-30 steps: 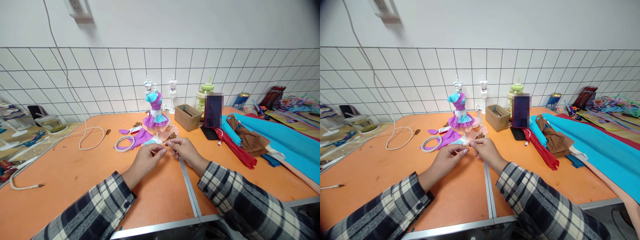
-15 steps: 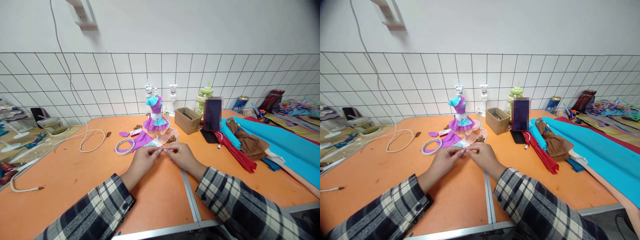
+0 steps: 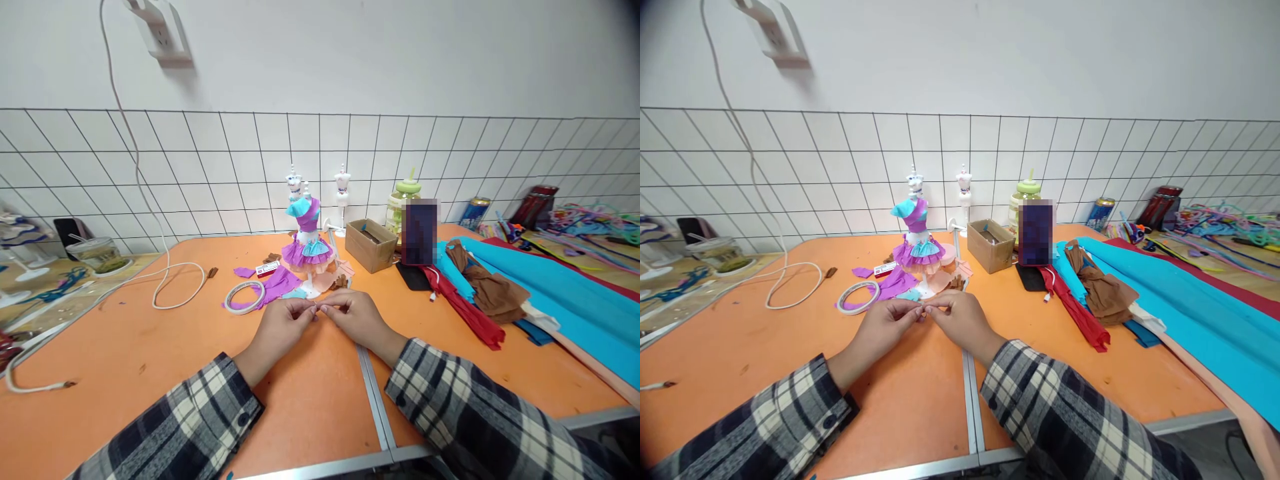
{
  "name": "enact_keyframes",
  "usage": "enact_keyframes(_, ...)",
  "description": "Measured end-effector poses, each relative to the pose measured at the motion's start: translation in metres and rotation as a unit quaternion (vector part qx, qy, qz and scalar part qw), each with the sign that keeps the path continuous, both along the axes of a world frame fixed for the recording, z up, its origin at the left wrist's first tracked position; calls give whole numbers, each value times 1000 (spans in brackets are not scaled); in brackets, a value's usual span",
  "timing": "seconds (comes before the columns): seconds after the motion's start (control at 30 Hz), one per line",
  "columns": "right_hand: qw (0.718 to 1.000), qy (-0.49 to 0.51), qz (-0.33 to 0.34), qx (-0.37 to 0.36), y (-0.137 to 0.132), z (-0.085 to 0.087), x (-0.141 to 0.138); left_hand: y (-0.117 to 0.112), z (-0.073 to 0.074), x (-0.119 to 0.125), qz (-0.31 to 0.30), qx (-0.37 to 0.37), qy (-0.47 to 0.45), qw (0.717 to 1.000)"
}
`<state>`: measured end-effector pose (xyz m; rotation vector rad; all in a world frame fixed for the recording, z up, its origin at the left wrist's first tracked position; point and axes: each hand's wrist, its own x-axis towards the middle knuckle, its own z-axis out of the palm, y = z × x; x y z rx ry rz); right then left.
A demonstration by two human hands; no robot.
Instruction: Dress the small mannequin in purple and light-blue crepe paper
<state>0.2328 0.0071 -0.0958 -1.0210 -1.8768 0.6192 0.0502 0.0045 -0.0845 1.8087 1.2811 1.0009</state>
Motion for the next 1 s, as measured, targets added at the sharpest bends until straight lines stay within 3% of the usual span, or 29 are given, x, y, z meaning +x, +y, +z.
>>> enact_keyframes(0.43,1000,16,16,-10,0,-1,1,0,2,1,4,-4,17,1000)
enact_keyframes(0.7,1000,-3,-5,-4,2,2,4,2,-2,-1,-34,-61,-70,995)
enact_keyframes(1.0,1000,7,2,-18,2,3,4,4,-3,-1,-32,-44,-64,996)
